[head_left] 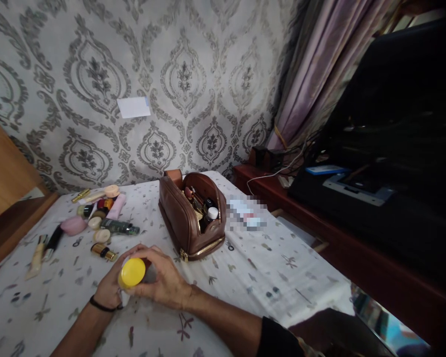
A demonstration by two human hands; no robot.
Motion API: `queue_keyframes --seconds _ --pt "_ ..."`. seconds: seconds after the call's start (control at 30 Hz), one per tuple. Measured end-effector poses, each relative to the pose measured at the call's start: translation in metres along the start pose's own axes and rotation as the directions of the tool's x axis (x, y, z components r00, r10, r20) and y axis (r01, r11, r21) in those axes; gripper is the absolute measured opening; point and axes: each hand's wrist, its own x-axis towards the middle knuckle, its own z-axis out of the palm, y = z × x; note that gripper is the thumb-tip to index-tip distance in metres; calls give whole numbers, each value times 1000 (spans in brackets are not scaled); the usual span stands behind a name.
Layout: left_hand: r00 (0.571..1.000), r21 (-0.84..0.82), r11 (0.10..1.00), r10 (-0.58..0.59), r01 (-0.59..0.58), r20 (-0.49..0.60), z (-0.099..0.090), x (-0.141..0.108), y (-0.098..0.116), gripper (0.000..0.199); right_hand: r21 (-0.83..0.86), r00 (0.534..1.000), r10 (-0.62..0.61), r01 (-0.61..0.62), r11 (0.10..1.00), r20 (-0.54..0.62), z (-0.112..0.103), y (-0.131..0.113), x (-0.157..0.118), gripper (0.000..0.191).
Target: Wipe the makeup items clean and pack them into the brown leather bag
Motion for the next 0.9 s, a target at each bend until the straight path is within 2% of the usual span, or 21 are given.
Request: queue_keyframes --seconds 0.07,0.13,0.23,0.3,0.43,0.5,0.57,0.6,0.7,0.77,0.8,0.83,0.9 --pt "999 39 998 38 -39 30 -2 -1 2 45 24 1000 1 -1 1000 -12 0 -2 0 50" --pt "985 105 989 87 -103 149 2 -4 8 46 15 1000 20 -20 1000 -19 0 -3 0 48" --pt "929 188 964 114 -189 351 13 -10 18 42 -52 999 36 -37 998 -23 0 -3 0 47" --pt "935 201 962 108 -183 337 20 -14 21 37 -98 1000 -4 1 995 -28 0 -1 -1 47" --pt "973 202 971 86 -130 213 25 -13 23 30 -177 995 -91 84 981 -32 0 0 -2 42" --pt "966 293 932 158 -214 203 24 -12 27 26 -196 994 -98 86 977 -49 -1 -2 -2 42" --pt "933 468 808 284 -357 220 23 -11 31 21 -188 994 -74 57 981 -85 -1 -7 -2 44" --pt "907 569 707 348 -420 236 22 -12 33 18 -172 993 -55 36 984 -106 -2 -10 -2 45" --pt "806 813 292 498 -504 320 18 -14 35 14 -77 985 15 -29 997 -170 -4 -21 0 43" --pt "744 872 22 532 -489 404 15 -14 32 18 -14 979 59 -63 998 -193 -8 -29 1 43" --pt "721 873 -79 530 -482 446 14 -14 30 20 12 978 77 -76 997 -195 -10 -33 1 43" --pt "702 864 -153 525 -480 482 13 -15 28 23 32 977 90 -86 996 -194 -14 -36 1 43" --pt "649 836 -235 540 -495 536 13 -15 25 28 56 978 97 -88 995 -187 -23 -42 0 43"
